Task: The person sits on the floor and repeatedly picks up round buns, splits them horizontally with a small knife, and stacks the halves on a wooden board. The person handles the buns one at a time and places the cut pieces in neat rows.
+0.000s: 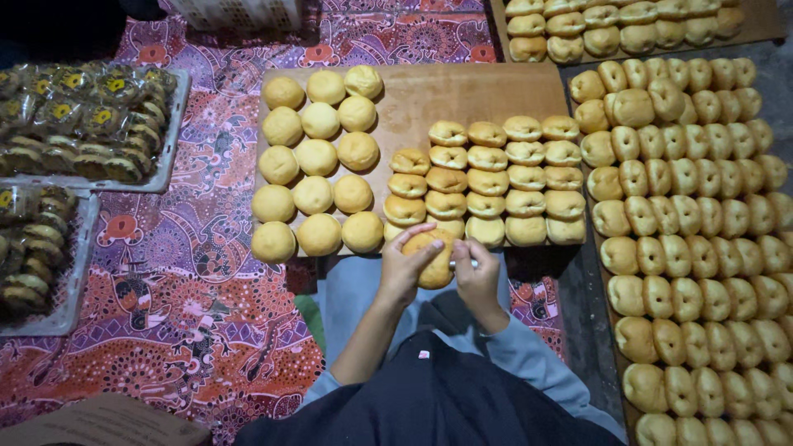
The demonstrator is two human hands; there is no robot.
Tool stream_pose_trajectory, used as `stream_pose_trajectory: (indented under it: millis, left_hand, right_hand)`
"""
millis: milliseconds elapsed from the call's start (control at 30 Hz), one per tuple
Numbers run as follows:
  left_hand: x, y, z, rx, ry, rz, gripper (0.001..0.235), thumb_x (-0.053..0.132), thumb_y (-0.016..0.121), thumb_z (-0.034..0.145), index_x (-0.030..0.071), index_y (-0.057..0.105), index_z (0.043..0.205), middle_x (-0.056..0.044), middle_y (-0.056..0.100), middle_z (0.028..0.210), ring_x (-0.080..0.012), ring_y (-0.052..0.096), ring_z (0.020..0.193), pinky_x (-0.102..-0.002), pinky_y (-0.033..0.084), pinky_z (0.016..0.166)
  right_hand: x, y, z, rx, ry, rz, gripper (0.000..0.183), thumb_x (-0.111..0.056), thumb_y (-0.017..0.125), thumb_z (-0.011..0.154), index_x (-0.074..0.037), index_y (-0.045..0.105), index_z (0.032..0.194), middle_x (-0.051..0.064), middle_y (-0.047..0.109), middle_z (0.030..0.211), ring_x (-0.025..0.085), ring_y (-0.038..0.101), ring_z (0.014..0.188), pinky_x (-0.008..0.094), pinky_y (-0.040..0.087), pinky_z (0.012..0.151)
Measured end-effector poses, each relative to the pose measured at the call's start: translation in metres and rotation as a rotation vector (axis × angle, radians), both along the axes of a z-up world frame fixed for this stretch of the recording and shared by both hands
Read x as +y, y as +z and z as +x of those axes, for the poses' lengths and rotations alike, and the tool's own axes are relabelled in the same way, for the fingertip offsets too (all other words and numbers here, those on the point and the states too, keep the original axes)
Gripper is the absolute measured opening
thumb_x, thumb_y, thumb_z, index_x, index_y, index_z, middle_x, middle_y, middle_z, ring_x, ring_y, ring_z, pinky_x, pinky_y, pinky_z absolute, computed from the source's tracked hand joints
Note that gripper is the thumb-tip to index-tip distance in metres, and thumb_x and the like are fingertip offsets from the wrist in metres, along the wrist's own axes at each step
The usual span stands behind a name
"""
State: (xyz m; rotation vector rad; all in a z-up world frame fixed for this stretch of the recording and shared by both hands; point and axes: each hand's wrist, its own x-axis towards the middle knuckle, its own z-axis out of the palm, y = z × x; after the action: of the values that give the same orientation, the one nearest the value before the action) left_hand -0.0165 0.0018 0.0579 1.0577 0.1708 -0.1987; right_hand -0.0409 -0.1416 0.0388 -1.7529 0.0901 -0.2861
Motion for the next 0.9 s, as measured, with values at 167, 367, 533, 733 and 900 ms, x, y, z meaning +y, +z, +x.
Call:
stream_pose_trajectory:
  millis: [167,367,533,733,900]
  left_hand:
    - [0.004,-0.002,0.002,-0.002,-0.019,-0.007,0.038,0.004,0.081,0.084,0.000,0.071,0.120,-0.010,0.075,0.104,-0.0125,0.071,0.088,-0.028,0.060,0.080]
    - [-0.010,-0.011,-0.003,-0.004,0.083,0.067,0.038,0.005,0.081,0.086,0.000,0.071,0.123,-0.010,0.073,0.105,-0.0114,0.068,0.088,-0.027,0.058,0.080]
    - [-0.012,-0.028,0.001,-0.060,0.118,0.125,0.032,0.012,0.071,0.096,-0.003,0.072,0.124,-0.008,0.073,0.115,-0.0114,0.066,0.102,-0.026,0.054,0.092]
    - [0.001,-0.031,0.001,-0.023,-0.014,0.142,0.039,0.015,0.069,0.095,0.002,0.068,0.132,-0.009,0.071,0.119,-0.0113,0.066,0.103,-0.026,0.054,0.093]
    - [0.013,-0.008,0.006,-0.425,-0.262,0.662,0.082,0.025,0.091,0.068,0.009,0.055,0.140,-0.020,0.053,0.133,-0.0317,0.051,0.124,-0.041,0.044,0.106]
  right_hand:
    - [-0.005,-0.003,0.005,0.011,0.078,-0.055,0.031,-0.017,0.060,0.106,0.000,0.065,0.081,0.000,0.059,0.068,0.006,0.054,0.066,0.028,0.046,0.058]
    - [0.007,-0.013,0.010,-0.235,-0.197,-0.349,0.022,-0.013,0.064,0.102,0.001,0.065,0.085,0.017,0.063,0.071,0.024,0.061,0.058,0.037,0.048,0.057]
    - [0.008,-0.022,0.017,-0.300,-0.264,-0.447,0.021,-0.012,0.064,0.102,-0.001,0.064,0.084,0.019,0.064,0.073,0.033,0.065,0.063,0.040,0.049,0.059]
    - [0.005,-0.013,0.016,-0.225,-0.222,-0.450,0.020,-0.013,0.064,0.100,-0.002,0.064,0.084,0.020,0.063,0.072,0.035,0.065,0.061,0.042,0.049,0.057]
    - [-0.007,0.015,0.020,-0.089,-0.112,-0.482,0.022,-0.016,0.067,0.099,-0.003,0.065,0.082,0.019,0.062,0.067,0.034,0.066,0.057,0.042,0.048,0.052]
